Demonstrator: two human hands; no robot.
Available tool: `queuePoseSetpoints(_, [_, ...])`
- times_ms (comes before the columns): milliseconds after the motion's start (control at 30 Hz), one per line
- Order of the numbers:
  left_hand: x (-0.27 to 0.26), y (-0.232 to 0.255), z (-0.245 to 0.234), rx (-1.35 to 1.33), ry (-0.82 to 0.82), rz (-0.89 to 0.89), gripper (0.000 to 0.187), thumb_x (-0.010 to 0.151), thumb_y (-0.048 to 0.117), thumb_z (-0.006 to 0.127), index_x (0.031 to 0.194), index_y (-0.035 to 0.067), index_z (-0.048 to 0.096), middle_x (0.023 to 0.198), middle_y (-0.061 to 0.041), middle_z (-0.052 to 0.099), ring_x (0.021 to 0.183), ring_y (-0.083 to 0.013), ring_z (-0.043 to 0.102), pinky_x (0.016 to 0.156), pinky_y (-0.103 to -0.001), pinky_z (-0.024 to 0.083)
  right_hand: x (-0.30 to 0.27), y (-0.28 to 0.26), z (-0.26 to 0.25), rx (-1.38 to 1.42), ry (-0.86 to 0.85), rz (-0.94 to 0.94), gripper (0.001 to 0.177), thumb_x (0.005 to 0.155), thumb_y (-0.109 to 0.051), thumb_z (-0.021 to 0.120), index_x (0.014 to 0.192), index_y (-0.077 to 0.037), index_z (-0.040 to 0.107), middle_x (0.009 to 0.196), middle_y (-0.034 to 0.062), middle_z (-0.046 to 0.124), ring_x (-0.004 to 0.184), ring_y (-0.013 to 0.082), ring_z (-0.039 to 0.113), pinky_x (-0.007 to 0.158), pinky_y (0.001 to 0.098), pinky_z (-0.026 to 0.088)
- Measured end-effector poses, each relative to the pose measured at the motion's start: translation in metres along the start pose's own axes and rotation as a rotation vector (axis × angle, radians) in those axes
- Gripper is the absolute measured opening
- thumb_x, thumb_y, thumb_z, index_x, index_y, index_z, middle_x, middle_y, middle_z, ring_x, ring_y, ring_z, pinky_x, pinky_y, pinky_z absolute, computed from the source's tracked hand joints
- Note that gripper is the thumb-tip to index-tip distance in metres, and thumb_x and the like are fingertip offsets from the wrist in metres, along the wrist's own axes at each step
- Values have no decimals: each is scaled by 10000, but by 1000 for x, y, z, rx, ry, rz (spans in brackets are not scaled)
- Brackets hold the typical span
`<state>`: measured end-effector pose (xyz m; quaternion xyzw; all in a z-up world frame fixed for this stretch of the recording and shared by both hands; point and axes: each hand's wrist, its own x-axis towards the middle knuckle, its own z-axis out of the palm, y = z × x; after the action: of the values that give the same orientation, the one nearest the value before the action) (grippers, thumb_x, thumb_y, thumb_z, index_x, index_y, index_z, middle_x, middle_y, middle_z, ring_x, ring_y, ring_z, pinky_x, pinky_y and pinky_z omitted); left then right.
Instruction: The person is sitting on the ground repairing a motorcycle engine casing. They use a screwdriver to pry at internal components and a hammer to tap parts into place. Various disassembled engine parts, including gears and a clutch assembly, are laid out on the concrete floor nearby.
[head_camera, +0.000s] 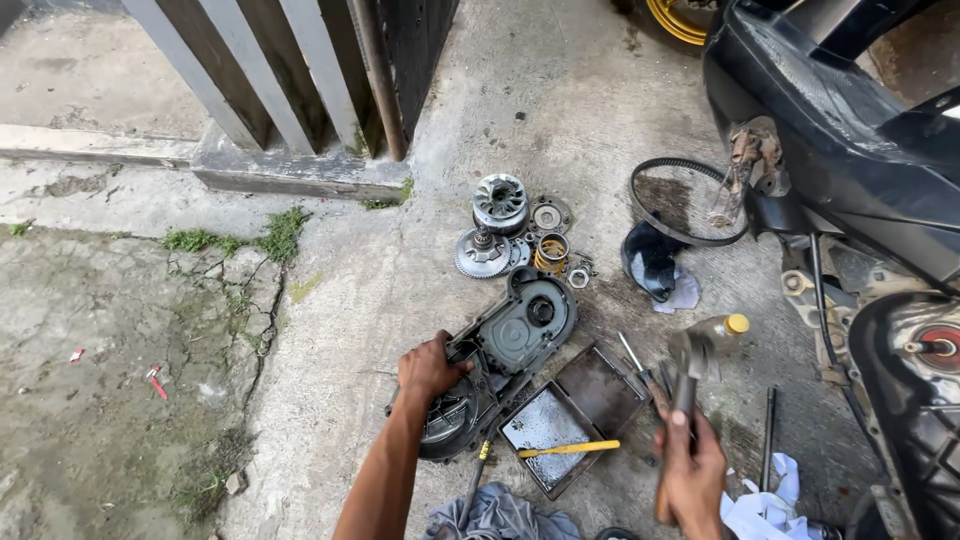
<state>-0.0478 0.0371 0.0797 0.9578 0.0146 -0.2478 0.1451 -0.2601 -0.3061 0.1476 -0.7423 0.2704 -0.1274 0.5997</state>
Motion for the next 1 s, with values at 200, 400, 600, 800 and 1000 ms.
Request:
queuePoseSetpoints(200, [2,-1,2,-24,8,0,715,780,652,732,1277,173,543,813,-44,725,723,-223,698,749,-402,548,-17,16,103,425,-422,176,512,980,-509,521,1168,-55,663,678,27,550,450,112,476,329,277,424])
queuePoseSetpoints(400, [3,0,0,-11,20,1,715,765,656,731,1273,186,551,815,-34,730,692,-208,695,690,-381,556,-32,64,182,226,-488,322,259,1008,-261,613,1024,-4,579,588,50,512,376,142,451,326,275,404])
queuePoseSetpoints(600, [4,0,-3,-31,18,-19,642,768,635,769,1242,238,594,751,13,707,623,-169,644,594,-331,484,-30,56,211,46,-515,231,318,980,-318,629,1060,-11,631,558,14,495,400,139,516,361,283,466])
queuePoseSetpoints(800, [-8,1,-13,-83,53,17,623,785,538,822,1285,235,605,950,-40,773,861,-251,742,796,-417,549,-36,41,215,28,-425,214,339,977,-337,616,1058,-9,643,552,21,524,406,125,515,354,270,419])
queuePoseSetpoints(1000, [1,-2,-3,-44,58,14,651,775,587,813,1273,225,601,882,-38,764,772,-230,729,733,-400,553,-35,48,214,-142,-459,90,365,969,-397,597,1017,-38,641,524,0,544,386,133,540,359,295,428])
